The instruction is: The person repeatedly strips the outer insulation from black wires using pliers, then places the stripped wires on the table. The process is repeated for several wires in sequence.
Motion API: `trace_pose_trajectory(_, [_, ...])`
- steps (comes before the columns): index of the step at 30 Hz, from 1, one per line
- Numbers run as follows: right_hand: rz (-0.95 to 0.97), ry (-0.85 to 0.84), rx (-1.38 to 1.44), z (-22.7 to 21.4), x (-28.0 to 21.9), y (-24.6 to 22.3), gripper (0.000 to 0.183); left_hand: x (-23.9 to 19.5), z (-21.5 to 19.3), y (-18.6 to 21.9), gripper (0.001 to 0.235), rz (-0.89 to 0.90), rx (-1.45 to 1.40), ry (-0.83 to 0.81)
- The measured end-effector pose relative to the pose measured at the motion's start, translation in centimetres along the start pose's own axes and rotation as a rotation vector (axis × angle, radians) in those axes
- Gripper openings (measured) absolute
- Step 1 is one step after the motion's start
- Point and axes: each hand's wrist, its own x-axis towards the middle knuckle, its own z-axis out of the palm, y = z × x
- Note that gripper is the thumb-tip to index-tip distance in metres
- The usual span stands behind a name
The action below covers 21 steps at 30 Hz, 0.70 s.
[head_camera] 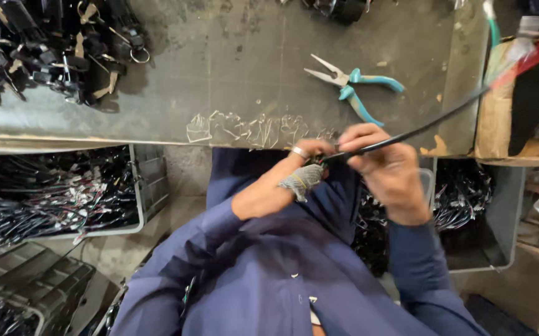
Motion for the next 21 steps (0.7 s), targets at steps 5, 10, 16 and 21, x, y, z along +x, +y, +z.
trace_pose_trajectory(5, [-0.053,0.088,0.017,2.3,0.3,-1.4,0.023,-0.8,0.2,0.4,0.041,-0.048,0.025,0.127])
trace_pose_trajectory(10, [0.059,0.319,-0.115,5.5,-0.5,0.1,0.019,-0.6,0.4,-0.5,0.050,0.329,0.416,0.208])
trace_pose_trajectory(16, [0.137,0.235,-0.075,3.9,-2.3,2.2,0.017,-0.7,0.4,0.1,0.058,0.305,0.500,0.217])
trace_pose_trajectory(21, [0.246,0.085,-0.033,3.7,0.6,-2.7,0.011,0.1,-0.4,0.4,0.069,0.425,0.698,0.104])
